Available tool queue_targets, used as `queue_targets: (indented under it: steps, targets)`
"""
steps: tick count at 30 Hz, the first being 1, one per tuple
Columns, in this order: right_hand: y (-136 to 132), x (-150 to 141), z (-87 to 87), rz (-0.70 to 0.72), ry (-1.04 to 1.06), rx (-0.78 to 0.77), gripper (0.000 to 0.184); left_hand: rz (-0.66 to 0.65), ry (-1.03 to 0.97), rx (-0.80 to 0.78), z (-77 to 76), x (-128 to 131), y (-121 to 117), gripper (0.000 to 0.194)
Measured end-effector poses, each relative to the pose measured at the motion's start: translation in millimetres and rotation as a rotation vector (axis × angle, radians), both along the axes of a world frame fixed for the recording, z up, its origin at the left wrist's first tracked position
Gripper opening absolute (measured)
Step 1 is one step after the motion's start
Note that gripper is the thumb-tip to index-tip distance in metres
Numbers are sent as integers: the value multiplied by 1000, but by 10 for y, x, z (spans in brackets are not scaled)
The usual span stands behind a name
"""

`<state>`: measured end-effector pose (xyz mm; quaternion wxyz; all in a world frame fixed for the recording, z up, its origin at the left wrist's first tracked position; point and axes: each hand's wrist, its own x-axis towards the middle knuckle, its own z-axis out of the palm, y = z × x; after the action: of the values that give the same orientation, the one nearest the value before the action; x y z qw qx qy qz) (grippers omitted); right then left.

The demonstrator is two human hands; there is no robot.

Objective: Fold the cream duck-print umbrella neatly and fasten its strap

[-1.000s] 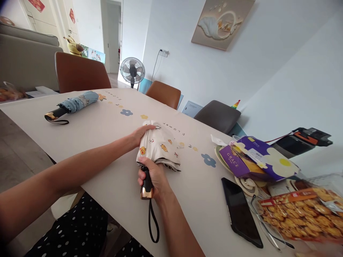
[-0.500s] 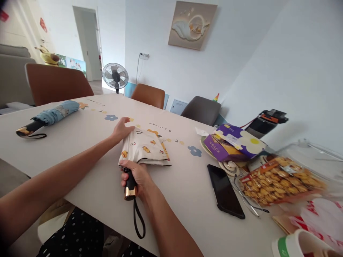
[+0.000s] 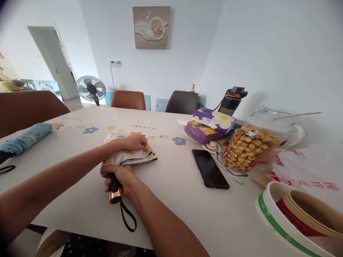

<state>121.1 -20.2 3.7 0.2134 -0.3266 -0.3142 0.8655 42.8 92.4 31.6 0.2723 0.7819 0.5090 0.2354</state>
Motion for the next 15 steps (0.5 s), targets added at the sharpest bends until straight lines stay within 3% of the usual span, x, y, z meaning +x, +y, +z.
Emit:
queue_targets:
  steps: [4,9,12,15]
  targets:
    - [16,9,38,-16,-30,-8,13,140,-165,183,221,-104,-115,10]
    - [85,49,88,-124,-90,16,12,291,-282,472,567,-581,-420,14]
    - [166,85,71,-237,-111,58,17,494,-204,479,529,-940,-591,18]
    - [239,130,52,-282,-108,80,19,620,-180,319,256,-1205,-681,15]
